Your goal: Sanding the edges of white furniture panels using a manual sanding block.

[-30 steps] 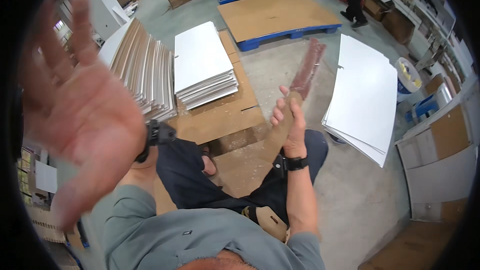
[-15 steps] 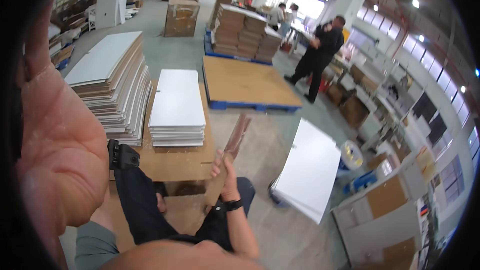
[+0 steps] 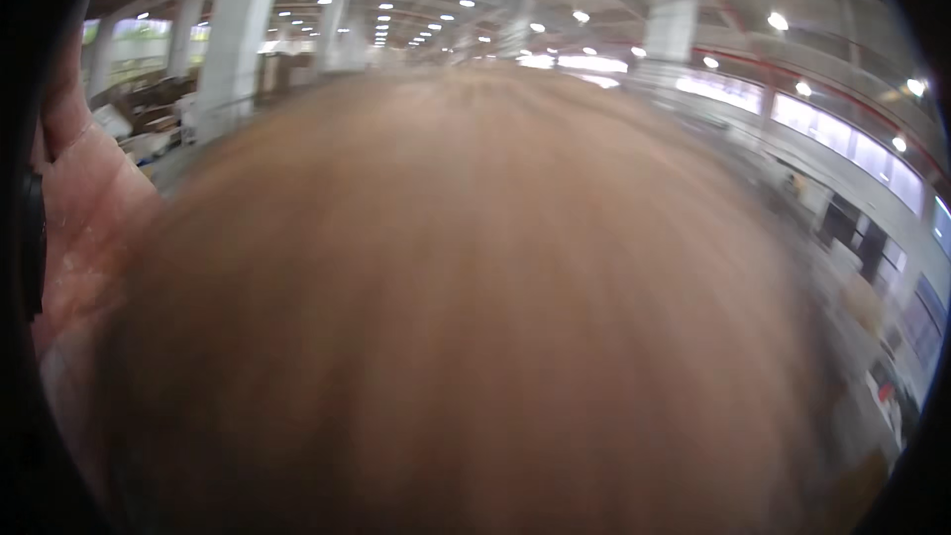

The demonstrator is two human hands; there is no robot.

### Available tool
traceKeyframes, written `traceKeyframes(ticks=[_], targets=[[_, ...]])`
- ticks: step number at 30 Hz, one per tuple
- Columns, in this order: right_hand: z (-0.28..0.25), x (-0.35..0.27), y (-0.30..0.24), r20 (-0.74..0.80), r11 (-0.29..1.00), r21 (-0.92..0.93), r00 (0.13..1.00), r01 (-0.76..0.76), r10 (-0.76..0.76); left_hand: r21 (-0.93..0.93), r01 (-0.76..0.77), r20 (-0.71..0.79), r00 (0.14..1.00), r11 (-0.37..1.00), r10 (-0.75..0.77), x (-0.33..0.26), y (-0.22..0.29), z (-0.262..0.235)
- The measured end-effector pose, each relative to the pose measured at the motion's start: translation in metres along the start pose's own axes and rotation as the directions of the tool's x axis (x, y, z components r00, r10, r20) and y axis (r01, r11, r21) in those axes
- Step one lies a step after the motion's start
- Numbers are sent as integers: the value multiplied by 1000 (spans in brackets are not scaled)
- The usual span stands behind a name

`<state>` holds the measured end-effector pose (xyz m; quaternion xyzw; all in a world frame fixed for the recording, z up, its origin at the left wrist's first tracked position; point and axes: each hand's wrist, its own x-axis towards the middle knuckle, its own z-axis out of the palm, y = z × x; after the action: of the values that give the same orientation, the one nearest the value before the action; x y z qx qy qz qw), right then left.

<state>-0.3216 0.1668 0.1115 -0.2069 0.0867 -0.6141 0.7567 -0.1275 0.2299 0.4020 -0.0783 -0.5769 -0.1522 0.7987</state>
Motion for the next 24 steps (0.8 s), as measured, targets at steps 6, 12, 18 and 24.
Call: traceKeyframes(ticks=[6, 12, 18, 24], targets=[[19, 9, 8, -88, 993, -56, 991, -105, 100, 141, -23, -92, 995, 990, 36, 12, -10, -44], [16, 43, 19, -125, 983, -26, 976, -183, 178, 256, -57, -4, 998, 965, 60, -16, -42, -67], [15, 41, 19, -184, 981, -92, 971, -170, 151, 287, -42, -2, 999, 957, 45, -32, -54, -74], [15, 30, 9, -124, 990, -10, 983, -140, 137, 305, -45, -3, 999, 951, 48, -47, -64, -83]])
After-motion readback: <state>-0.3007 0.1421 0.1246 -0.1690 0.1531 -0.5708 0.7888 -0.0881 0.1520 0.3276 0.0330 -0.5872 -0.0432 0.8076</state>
